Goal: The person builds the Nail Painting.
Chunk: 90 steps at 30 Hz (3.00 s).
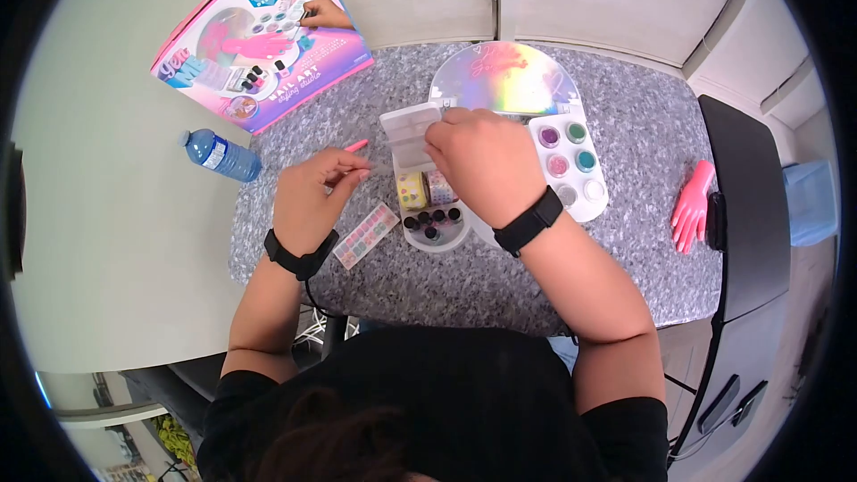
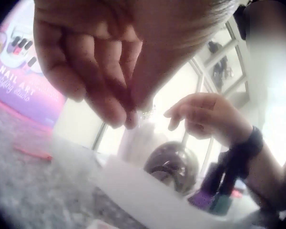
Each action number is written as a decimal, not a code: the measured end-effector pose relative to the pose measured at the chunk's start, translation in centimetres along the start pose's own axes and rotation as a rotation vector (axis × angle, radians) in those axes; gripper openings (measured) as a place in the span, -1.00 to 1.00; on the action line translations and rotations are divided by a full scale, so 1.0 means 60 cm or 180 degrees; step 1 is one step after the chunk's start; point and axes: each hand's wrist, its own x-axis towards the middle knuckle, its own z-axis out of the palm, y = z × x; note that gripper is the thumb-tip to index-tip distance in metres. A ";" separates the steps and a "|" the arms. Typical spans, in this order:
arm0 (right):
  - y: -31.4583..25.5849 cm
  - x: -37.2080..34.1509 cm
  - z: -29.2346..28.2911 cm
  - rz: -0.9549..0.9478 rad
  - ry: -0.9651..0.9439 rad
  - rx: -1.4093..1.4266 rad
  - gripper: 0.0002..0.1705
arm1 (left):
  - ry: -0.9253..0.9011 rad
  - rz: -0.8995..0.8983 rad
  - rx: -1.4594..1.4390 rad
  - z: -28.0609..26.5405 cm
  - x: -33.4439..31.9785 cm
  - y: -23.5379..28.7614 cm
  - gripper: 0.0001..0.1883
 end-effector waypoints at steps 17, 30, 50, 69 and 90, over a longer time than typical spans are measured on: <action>-0.052 -0.014 -0.003 -0.0587 -0.0261 0.1733 -0.81 | -0.0569 0.0342 0.1057 -0.018 -0.158 -0.041 -0.82; -0.056 -0.018 0.013 -0.0871 -0.0271 0.1507 -0.72 | -0.0569 0.0085 0.0388 0.003 -0.172 -0.052 -0.81; -0.017 0.012 -0.017 -0.0296 0.0695 0.1564 -0.89 | 0.0781 0.0929 0.0497 -0.013 -0.074 0.031 -0.85; 0.000 0.003 0.020 -0.0689 0.0404 0.0589 -0.77 | 0.0638 0.0463 0.0324 0.008 -0.035 0.038 -0.90; 0.041 0.009 -0.043 -0.0258 -0.0167 0.0764 -0.91 | 0.0558 0.0255 0.0403 0.008 0.029 -0.024 -0.76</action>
